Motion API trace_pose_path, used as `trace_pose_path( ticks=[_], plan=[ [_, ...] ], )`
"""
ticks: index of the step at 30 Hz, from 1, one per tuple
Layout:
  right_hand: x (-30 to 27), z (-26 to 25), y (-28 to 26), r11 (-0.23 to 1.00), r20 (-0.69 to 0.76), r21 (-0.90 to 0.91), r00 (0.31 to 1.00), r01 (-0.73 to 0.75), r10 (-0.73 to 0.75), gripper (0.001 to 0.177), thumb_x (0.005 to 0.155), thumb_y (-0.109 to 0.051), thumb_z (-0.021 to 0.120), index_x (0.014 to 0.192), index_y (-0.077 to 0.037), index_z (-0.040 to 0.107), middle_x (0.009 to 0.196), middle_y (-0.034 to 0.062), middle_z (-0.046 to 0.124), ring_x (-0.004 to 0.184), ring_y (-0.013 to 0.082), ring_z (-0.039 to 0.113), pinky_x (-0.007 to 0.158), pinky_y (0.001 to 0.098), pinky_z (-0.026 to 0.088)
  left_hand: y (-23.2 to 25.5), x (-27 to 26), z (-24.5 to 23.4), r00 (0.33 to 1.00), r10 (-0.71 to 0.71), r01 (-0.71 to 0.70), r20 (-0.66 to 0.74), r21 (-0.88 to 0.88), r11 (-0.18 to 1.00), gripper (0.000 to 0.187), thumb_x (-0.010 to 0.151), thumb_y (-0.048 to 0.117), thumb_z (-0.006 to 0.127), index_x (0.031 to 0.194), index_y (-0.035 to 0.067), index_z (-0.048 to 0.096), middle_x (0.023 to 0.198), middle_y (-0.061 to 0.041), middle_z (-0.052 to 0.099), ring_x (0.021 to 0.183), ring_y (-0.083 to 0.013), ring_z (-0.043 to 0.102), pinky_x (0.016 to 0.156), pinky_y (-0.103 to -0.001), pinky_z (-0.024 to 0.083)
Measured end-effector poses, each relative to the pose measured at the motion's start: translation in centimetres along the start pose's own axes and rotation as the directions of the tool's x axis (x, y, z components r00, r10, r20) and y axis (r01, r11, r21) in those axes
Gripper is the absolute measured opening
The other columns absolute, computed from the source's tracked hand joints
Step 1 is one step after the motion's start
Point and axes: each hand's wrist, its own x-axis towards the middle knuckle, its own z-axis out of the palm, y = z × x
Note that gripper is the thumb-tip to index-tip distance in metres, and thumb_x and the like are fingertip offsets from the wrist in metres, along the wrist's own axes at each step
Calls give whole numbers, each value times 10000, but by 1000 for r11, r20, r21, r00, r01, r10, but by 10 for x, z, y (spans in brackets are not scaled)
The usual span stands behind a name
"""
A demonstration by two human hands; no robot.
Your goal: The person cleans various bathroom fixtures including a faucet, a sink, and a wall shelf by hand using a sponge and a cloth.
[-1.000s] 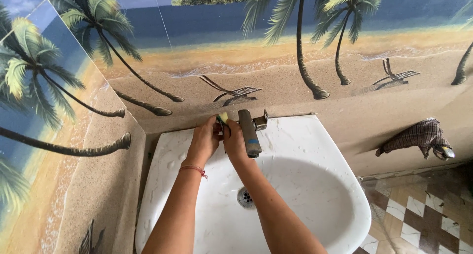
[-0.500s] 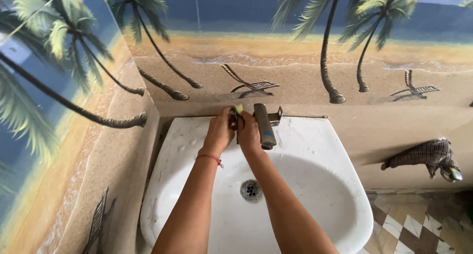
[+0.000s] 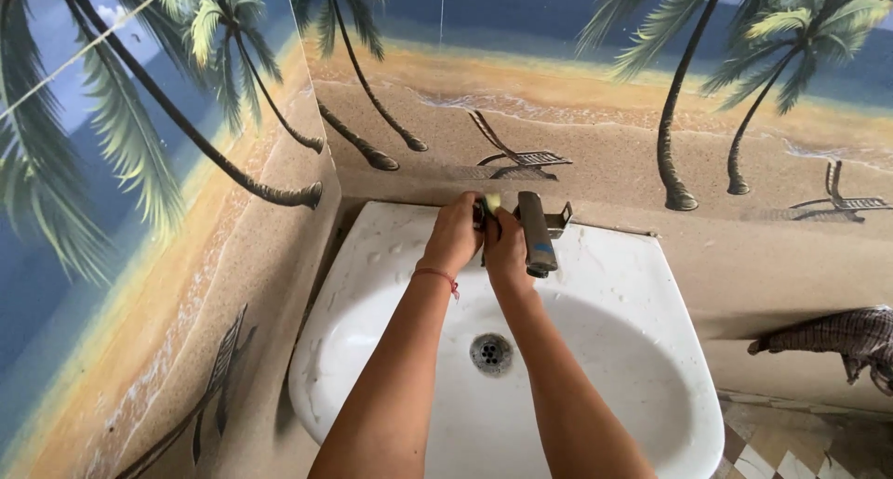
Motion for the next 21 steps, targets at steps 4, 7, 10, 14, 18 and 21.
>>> trace_pose_path(
  ticks=[4, 7, 10, 14, 18, 21],
  plan=[
    [-20, -31, -27, 980, -106, -159, 984, 123, -141, 204, 894, -113, 705, 1087, -56, 741, 890, 203, 728, 775, 358, 689, 677, 435, 535, -8, 3, 6, 1000, 1, -2, 8, 54, 999, 481, 757, -83, 690, 1226, 2, 623, 1183, -240, 680, 1130, -406, 642, 953, -430, 524],
    [-7, -19, -9, 997, -16, -61, 999, 50, -52, 148, 953, -119, 694, 1080, -65, 745, 886, 176, 734, 797, 341, 701, 715, 426, 543, -8, 3, 7, 1000, 5, -6, 7, 64, 998, 468, 760, -80, 690, 1216, 2, 630, 1182, -236, 688, 1149, -405, 638, 965, -429, 522],
    [15, 7, 9, 990, -100, 72, 988, 121, -113, 205, 989, -110, 666, 1172, -23, 700, 971, 187, 725, 838, 337, 703, 758, 411, 560, -5, 3, 5, 1000, -11, 9, 15, 80, 997, 446, 795, -75, 688, 1231, 0, 630, 1178, -245, 690, 1149, -417, 635, 956, -433, 525],
    [-9, -10, -6, 990, -129, -120, 988, 73, -88, 198, 931, -134, 736, 1107, -45, 749, 917, 189, 726, 813, 364, 699, 710, 430, 553, -2, 2, 2, 1000, 15, -16, 14, 69, 997, 443, 786, -61, 711, 1218, -12, 625, 1168, -251, 693, 1122, -410, 658, 945, -428, 534],
    [-21, -22, -11, 968, -154, -150, 962, 201, -224, 192, 921, -104, 735, 1097, -28, 745, 946, 191, 721, 836, 366, 696, 730, 433, 556, 2, 2, -2, 992, -90, 85, 94, 55, 995, 433, 801, -34, 719, 1222, 4, 620, 1143, -242, 699, 1091, -386, 682, 920, -426, 543],
    [1, 1, 12, 975, -176, -79, 959, 210, -221, 192, 949, -102, 727, 1121, -17, 725, 967, 182, 719, 861, 356, 700, 751, 426, 567, 2, 4, -1, 996, -41, 33, 80, 100, 994, 378, 835, -67, 676, 1206, -20, 625, 1149, -259, 700, 1098, -400, 675, 930, -434, 545]
  ],
)
